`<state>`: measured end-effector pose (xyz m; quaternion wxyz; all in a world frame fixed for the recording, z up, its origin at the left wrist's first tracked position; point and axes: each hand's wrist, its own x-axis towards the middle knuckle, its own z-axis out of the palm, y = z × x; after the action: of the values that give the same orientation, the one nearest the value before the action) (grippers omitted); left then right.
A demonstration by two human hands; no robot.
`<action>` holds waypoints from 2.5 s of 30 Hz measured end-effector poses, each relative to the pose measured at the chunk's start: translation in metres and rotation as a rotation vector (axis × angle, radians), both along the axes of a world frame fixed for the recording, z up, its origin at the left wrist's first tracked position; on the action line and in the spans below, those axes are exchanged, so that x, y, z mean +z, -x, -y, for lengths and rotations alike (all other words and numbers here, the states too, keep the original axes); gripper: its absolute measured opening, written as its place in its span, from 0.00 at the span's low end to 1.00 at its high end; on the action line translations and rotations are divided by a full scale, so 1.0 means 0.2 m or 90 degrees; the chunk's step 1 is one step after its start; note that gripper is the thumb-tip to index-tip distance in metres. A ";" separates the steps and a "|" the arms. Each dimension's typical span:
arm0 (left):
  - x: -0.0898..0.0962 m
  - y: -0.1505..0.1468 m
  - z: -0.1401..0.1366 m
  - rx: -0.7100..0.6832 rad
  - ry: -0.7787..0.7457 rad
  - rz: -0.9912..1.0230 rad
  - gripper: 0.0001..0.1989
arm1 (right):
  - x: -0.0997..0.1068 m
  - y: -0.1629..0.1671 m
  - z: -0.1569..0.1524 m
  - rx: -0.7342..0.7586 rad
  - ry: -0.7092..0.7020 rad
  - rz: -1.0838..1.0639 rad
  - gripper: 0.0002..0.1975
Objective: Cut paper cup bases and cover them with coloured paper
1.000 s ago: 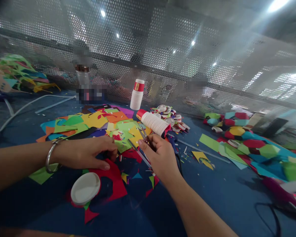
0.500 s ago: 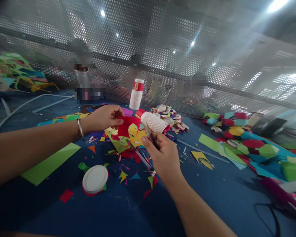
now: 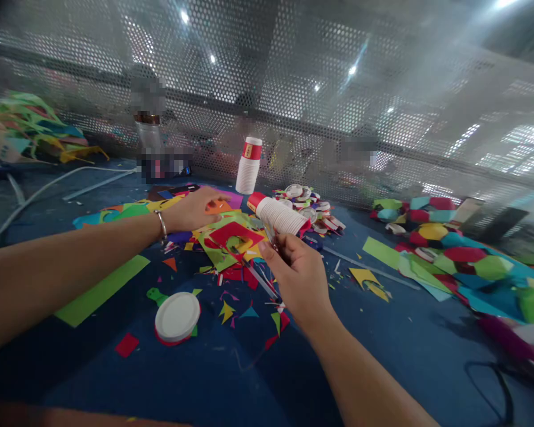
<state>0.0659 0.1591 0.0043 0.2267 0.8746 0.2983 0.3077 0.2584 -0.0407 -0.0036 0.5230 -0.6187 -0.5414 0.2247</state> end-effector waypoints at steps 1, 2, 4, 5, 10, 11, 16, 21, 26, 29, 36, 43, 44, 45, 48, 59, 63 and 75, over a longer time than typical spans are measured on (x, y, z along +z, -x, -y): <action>0.02 0.00 0.01 0.020 -0.036 0.022 0.20 | 0.00 0.00 0.00 -0.001 -0.003 -0.001 0.15; 0.05 0.00 0.03 0.038 -0.064 0.041 0.18 | 0.00 0.00 0.00 -0.002 -0.006 -0.002 0.15; 0.10 0.02 0.09 0.054 -0.097 0.064 0.12 | 0.00 0.01 0.00 -0.002 -0.005 0.002 0.15; 0.12 0.03 0.13 0.053 -0.104 0.067 0.10 | 0.00 0.01 0.00 -0.003 -0.003 0.006 0.15; 0.12 0.15 0.42 -0.063 -0.074 0.002 0.09 | 0.01 0.02 0.00 -0.004 0.015 0.028 0.15; 0.11 0.17 0.47 -0.087 -0.046 -0.014 0.09 | 0.01 0.02 0.00 -0.003 0.018 0.030 0.15; 0.08 0.30 0.57 -0.062 0.035 -0.064 0.06 | 0.00 0.02 -0.01 0.001 0.024 0.046 0.16; 0.07 0.34 0.48 -0.056 0.134 -0.068 0.07 | 0.00 0.01 -0.01 -0.002 0.046 0.041 0.16; 0.06 0.33 0.47 -0.050 0.127 -0.086 0.12 | 0.01 0.00 -0.02 0.011 0.098 0.122 0.15; 0.05 0.32 0.48 -0.067 0.100 -0.104 0.08 | 0.01 -0.01 -0.02 0.033 0.140 0.245 0.15; 0.07 0.34 0.51 -0.132 0.003 -0.206 0.09 | 0.01 -0.02 -0.01 0.070 0.256 0.436 0.16; 0.09 0.34 0.54 -0.148 -0.046 -0.185 0.13 | 0.04 -0.04 0.01 0.127 0.299 0.406 0.17; 0.08 0.34 0.52 -0.131 -0.059 -0.170 0.12 | 0.05 -0.04 0.02 0.143 0.303 0.371 0.16; 0.07 0.34 0.51 -0.112 -0.062 -0.156 0.11 | 0.06 -0.04 0.03 0.156 0.301 0.329 0.15; 0.07 0.35 0.46 -0.063 -0.016 -0.119 0.08 | 0.08 -0.04 0.04 0.165 0.269 0.215 0.14; 0.09 0.36 0.47 -0.127 0.106 -0.167 0.08 | 0.04 -0.09 -0.01 0.005 0.212 0.425 0.16; 0.12 0.37 0.48 -0.229 0.142 -0.229 0.13 | 0.04 -0.08 0.00 -0.019 0.179 0.408 0.18; 0.12 0.38 0.54 -0.205 0.083 -0.282 0.06 | 0.02 0.00 0.01 0.024 0.126 0.345 0.15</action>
<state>-0.0092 0.0502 0.0277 0.2574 0.9403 0.2171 0.0490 0.2592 -0.0420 0.0001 0.2923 -0.6941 -0.6482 0.1125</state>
